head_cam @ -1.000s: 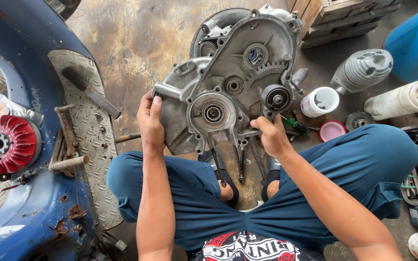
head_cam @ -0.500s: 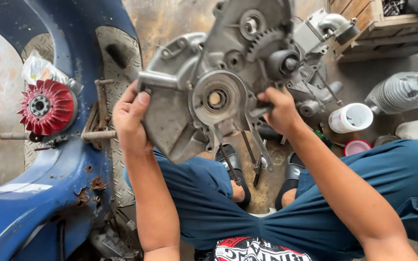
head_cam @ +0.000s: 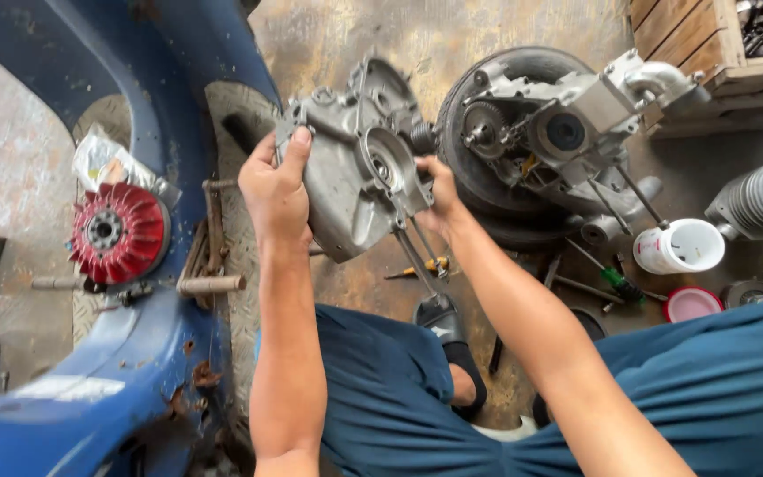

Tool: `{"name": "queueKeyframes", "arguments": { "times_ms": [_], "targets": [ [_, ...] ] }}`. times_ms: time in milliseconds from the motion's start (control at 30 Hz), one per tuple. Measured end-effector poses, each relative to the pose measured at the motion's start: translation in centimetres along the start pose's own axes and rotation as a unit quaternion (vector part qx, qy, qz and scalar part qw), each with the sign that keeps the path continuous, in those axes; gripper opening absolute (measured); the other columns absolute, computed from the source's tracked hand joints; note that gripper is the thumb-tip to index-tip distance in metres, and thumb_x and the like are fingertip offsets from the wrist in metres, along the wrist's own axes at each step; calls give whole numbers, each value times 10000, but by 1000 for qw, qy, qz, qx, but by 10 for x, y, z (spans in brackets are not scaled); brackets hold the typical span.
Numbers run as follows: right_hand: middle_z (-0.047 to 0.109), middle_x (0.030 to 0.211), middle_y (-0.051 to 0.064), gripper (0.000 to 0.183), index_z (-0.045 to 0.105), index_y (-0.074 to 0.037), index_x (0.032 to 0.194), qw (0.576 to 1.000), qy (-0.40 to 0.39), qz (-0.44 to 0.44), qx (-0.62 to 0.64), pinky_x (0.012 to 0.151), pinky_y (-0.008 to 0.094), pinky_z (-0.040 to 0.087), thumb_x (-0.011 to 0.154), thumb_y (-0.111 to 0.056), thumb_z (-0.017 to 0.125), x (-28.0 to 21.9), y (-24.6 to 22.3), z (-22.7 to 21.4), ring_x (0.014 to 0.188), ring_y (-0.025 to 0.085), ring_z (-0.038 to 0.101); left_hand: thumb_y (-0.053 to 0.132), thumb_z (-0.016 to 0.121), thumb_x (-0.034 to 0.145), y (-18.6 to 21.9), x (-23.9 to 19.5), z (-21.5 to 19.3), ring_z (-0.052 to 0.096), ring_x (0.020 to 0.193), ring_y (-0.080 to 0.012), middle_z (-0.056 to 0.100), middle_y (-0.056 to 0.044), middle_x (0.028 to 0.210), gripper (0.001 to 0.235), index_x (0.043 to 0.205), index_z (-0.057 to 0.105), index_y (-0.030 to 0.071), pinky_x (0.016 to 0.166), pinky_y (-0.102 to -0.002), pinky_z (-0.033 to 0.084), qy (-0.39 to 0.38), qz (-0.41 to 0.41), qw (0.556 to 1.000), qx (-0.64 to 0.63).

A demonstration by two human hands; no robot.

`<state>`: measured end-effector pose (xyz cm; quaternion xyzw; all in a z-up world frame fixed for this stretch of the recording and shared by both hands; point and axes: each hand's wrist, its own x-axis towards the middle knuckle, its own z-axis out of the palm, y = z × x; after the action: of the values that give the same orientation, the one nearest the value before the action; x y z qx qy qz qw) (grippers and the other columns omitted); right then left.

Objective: The person sits on the workshop floor assembling a scooter engine. They hammer a shaft into the engine crankcase using a mallet, then hold the crankcase cover and press a geared sprocket into place, fitting it by hand and turning it to seat it, before reaching into a container of small parts.

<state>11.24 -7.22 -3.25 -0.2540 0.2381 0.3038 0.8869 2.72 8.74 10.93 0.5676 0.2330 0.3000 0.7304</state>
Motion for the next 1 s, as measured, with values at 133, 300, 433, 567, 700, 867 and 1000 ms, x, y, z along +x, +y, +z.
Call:
{"name": "queueKeyframes", "arguments": {
  "times_ms": [133,300,433,567,700,867,1000],
  "targets": [
    [676,759,108,197,642,-41,826,999,39,16,-15,711,350,590,796,-213,735,80,20,-61,694,237,690,119,779,906,-17,19,31,650,492,-127,649,-69,633,167,1023,730,9,421,-228,543,20,-29,999,26],
    [708,838,134,250,664,-19,893,997,48,56,5,755,391,598,811,-247,726,130,33,-74,763,275,713,179,818,861,-49,60,53,610,567,-106,686,-76,700,281,1075,753,10,473,-248,526,14,-35,995,92],
    [722,907,110,249,709,-51,955,994,10,102,-32,744,423,603,840,-270,691,175,29,-87,784,283,726,136,861,822,-72,78,69,626,545,-60,696,-37,692,343,1106,729,-3,487,-197,515,-19,-54,994,90],
    [698,903,69,269,694,-57,1002,993,11,96,-68,774,438,590,868,-290,681,182,33,-104,816,268,713,125,881,813,-95,91,74,625,571,-10,703,19,703,375,1130,722,4,532,-144,517,-46,-59,989,131],
    [694,938,61,215,688,-73,1037,994,7,79,-80,803,397,595,904,-236,640,207,53,-138,847,224,717,127,895,817,-114,99,73,619,571,4,718,31,699,393,1147,716,13,530,-126,498,-76,-47,984,151],
    [626,888,13,177,695,-82,1041,990,38,44,-129,801,354,568,909,-189,646,228,65,-174,809,175,675,145,903,813,-138,102,64,598,569,8,720,35,698,394,1142,723,25,521,-122,473,-85,-45,980,172],
    [473,760,-53,105,625,-108,932,989,43,48,-133,728,334,515,928,-211,612,216,63,-168,677,134,562,178,897,827,-153,102,56,591,581,18,715,43,706,399,1154,720,35,528,-122,479,-105,-58,971,205]
  ]
}}
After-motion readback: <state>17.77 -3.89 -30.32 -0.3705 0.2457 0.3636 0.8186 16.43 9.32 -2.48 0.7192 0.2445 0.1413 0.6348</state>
